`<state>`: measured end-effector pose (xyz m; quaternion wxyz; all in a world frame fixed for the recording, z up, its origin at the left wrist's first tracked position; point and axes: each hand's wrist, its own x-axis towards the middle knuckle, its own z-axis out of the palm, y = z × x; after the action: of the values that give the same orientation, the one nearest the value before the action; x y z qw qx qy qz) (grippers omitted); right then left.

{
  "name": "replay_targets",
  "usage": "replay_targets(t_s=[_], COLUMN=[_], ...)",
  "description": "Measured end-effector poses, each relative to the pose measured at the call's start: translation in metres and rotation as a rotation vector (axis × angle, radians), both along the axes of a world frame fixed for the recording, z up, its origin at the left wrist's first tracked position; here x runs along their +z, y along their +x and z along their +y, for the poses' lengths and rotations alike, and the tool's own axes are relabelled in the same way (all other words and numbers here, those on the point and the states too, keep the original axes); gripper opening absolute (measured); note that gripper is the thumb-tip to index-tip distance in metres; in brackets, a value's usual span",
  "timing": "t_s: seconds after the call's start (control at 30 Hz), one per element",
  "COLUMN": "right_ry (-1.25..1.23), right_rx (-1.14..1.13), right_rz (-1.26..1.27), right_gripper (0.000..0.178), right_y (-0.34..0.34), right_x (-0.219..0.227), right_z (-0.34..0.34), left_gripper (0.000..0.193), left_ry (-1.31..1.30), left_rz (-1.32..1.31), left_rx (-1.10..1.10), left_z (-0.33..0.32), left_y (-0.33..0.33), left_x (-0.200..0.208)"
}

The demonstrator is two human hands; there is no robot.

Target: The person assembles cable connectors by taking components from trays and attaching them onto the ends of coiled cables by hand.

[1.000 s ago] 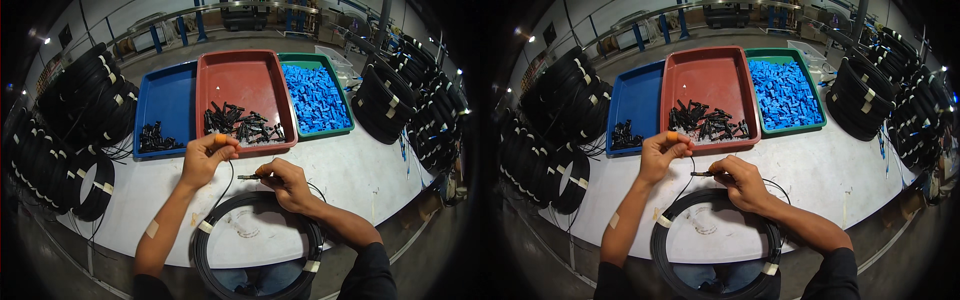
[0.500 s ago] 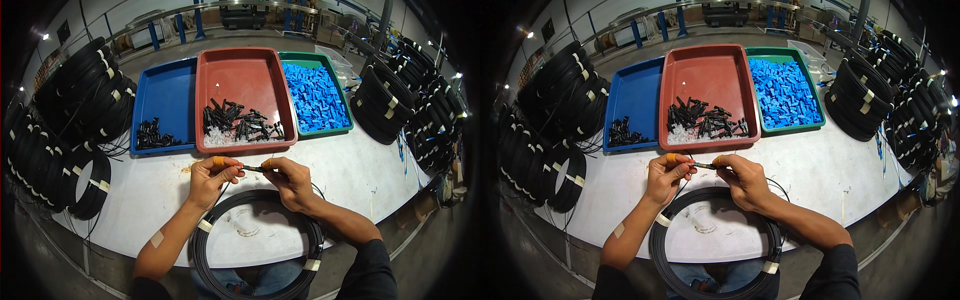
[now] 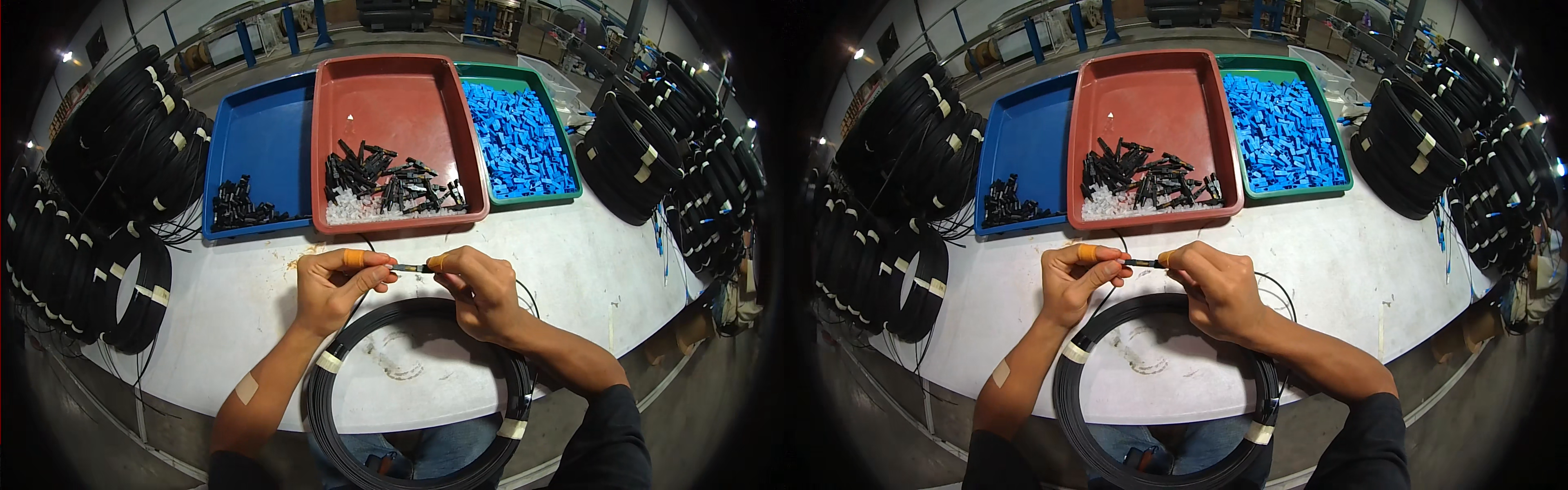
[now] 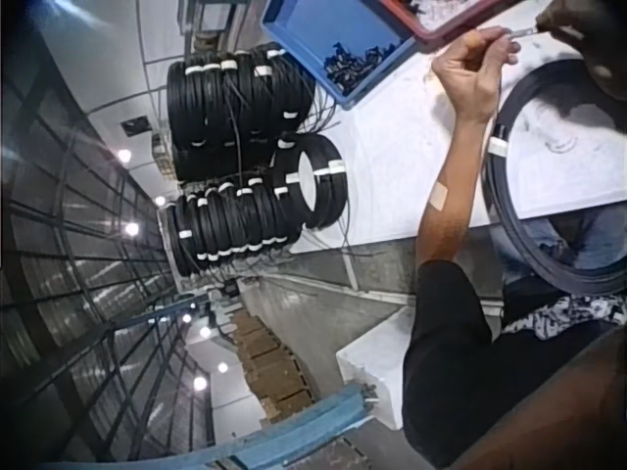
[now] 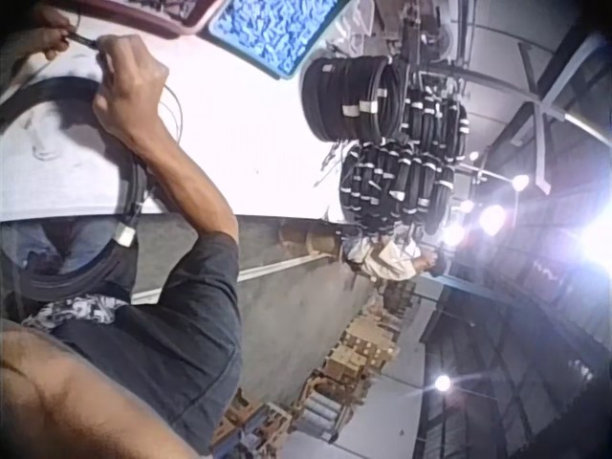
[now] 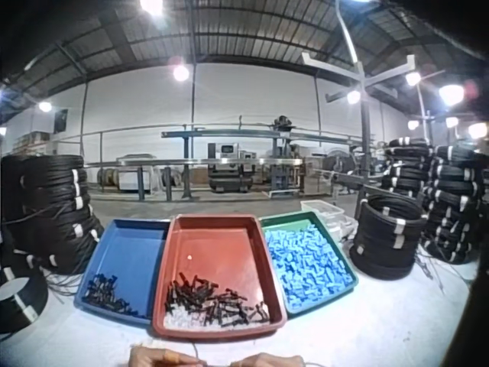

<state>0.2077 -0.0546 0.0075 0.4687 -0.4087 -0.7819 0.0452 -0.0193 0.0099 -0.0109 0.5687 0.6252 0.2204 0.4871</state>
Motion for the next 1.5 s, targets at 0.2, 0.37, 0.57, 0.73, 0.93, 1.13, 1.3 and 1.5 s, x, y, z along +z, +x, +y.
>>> replay_targets(t_s=[0.2,0.37,0.57,0.73,0.93,1.13,1.3,1.5], right_ry=[-0.054,-0.066,-0.101,-0.101,-0.116,-0.123,-0.117,-0.131], right_rx=[-0.025,0.021,0.054,0.049,0.01,0.055,0.126,0.14], right_rz=[0.091,0.145,0.142,0.2,0.092,-0.034,-0.046,-0.022], right_gripper=[0.021,0.021,0.018,0.025,0.035,0.035,0.038,0.035], right_y=[-0.004,-0.002,0.002,0.001,0.002,0.005,0.011,0.011], right_x=[-0.005,-0.006,-0.005,-0.007,-0.004,-0.005,-0.009,-0.017], right_z=[0.001,0.003,0.003,0.006,0.005,0.008,0.016,0.02], left_gripper=[0.013,0.015,0.015,0.017,0.042,0.06,0.06,0.059], left_ry=[-0.002,0.001,0.041,0.088,0.098,0.001,-0.052,0.059], left_rz=[-0.051,-0.047,0.014,0.114,0.083,0.129,0.205,0.242], left_rx=[0.05,0.082,0.08,0.109,-0.15,-0.123,-0.126,-0.071], left_z=[-0.008,-0.008,-0.006,-0.01,-0.002,-0.005,-0.011,-0.014], left_y=[0.006,0.006,0.005,0.003,-0.009,-0.007,-0.001,0.0], left_x=[-0.001,-0.003,-0.006,-0.003,0.003,0.0,0.002,0.003])
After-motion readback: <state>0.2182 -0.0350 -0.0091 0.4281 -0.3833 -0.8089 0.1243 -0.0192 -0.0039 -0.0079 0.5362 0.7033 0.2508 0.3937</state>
